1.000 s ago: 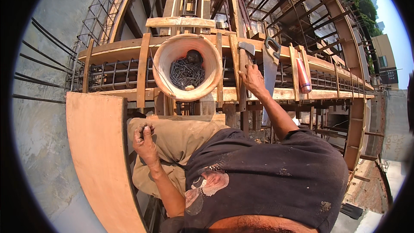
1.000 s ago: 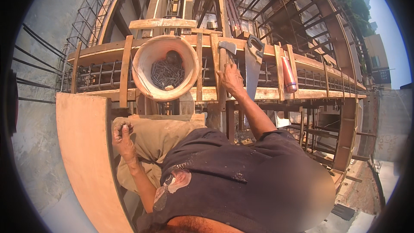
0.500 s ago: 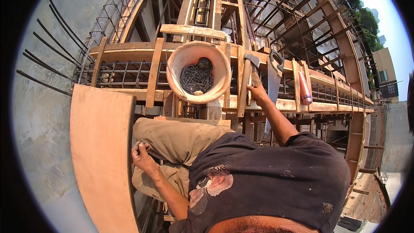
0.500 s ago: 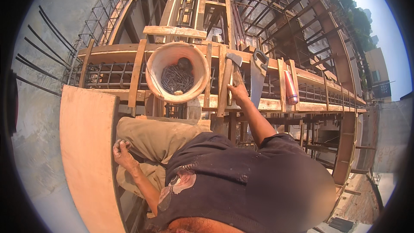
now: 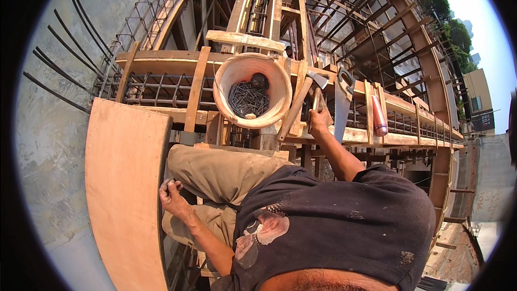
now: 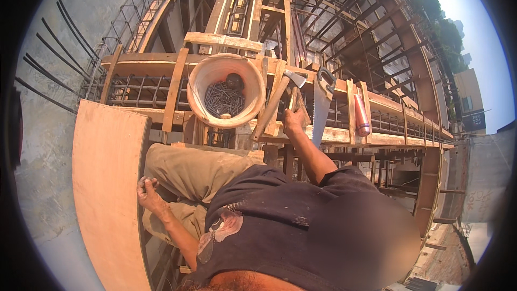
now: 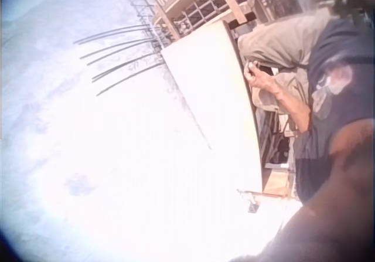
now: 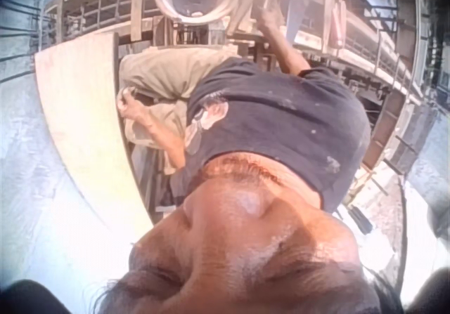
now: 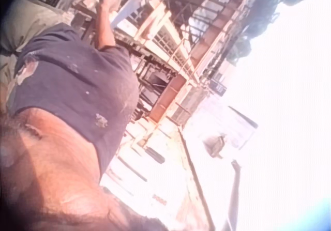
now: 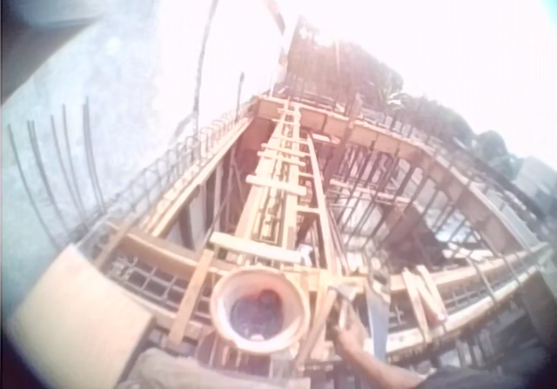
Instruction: The person positions a curved plywood sheet against a rebar-reinforced wall, then uses a hand saw to trim the sheet. After cutting, the person uses a hammer to drive nails into the plywood to secure it to the wooden formwork frame.
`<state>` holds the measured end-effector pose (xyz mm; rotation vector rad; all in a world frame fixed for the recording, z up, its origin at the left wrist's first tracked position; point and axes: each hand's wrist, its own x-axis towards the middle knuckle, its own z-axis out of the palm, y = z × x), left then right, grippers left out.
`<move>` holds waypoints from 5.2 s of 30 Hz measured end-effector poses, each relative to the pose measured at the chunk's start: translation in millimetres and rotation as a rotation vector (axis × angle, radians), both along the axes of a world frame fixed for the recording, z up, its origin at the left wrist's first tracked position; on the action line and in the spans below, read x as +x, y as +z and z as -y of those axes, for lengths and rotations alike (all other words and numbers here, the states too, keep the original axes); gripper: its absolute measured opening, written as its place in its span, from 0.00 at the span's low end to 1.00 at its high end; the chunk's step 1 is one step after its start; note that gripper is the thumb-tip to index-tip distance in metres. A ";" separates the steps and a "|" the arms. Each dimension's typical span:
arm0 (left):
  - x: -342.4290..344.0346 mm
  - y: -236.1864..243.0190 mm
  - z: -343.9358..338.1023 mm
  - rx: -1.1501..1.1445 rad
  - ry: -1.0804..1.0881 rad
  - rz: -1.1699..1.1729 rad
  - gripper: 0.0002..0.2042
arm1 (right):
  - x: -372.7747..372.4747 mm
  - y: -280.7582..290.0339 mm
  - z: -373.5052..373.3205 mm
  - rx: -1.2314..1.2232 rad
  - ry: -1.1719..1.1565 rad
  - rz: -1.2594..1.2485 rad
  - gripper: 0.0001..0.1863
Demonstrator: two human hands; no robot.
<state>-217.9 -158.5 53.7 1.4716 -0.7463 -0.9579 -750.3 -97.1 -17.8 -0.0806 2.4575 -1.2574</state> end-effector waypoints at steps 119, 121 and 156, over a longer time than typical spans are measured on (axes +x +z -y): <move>145.8 -46.8 406.0 -0.249 0.375 0.610 0.10 | 409.5 110.0 430.8 -0.141 1.935 -0.683 0.16; 143.8 -43.8 407.3 -0.221 0.357 0.533 0.10 | 406.9 105.0 442.1 0.056 2.030 -0.549 0.17; 113.1 -62.7 127.8 0.002 0.047 0.502 0.19 | 89.5 200.8 64.6 -0.171 1.135 -0.159 0.15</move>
